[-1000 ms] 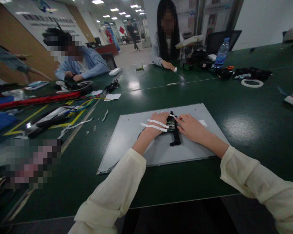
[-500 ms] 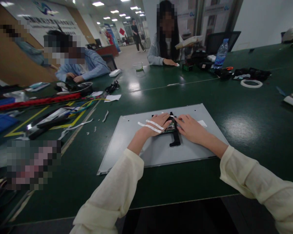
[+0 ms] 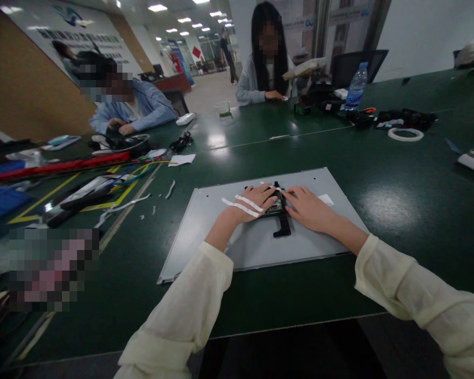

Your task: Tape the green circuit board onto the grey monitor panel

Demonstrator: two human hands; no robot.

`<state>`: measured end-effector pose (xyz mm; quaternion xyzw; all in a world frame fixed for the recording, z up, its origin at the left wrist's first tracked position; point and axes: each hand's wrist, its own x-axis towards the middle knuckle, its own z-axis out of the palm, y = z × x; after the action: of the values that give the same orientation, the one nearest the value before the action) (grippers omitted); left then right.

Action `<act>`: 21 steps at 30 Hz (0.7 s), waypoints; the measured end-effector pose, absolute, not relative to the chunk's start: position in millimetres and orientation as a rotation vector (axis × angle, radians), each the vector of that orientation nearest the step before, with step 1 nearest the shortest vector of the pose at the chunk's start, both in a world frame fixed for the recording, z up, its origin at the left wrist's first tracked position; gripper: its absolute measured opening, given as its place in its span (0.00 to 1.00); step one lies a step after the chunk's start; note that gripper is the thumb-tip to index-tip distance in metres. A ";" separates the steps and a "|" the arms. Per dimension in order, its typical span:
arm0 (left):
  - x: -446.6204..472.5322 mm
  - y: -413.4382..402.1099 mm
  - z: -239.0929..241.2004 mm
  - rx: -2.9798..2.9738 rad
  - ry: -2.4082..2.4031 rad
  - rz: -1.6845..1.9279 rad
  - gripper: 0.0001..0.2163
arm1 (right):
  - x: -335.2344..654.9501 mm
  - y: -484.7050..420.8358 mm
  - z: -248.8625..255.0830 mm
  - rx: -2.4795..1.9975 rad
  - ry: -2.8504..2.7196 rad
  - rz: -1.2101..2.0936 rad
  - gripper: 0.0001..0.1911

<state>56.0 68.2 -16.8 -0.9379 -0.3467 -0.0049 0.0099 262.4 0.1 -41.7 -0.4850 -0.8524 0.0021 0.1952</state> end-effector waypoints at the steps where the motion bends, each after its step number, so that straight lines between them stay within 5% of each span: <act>1: 56.0 67.8 -15.7 -2.932 -1.084 -0.008 0.24 | 262.9 -0.1 -41.6 -1.357 -2.396 0.011 0.25; 21: 54.6 64.8 -16.2 -2.904 -0.951 -0.081 0.19 | 263.9 -5.5 -41.5 -1.351 -2.368 0.083 0.23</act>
<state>54.6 64.8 -16.2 -0.9491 -0.3108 -0.0266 0.0426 263.9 -5.5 -41.5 -0.4847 -0.8497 0.0297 0.2053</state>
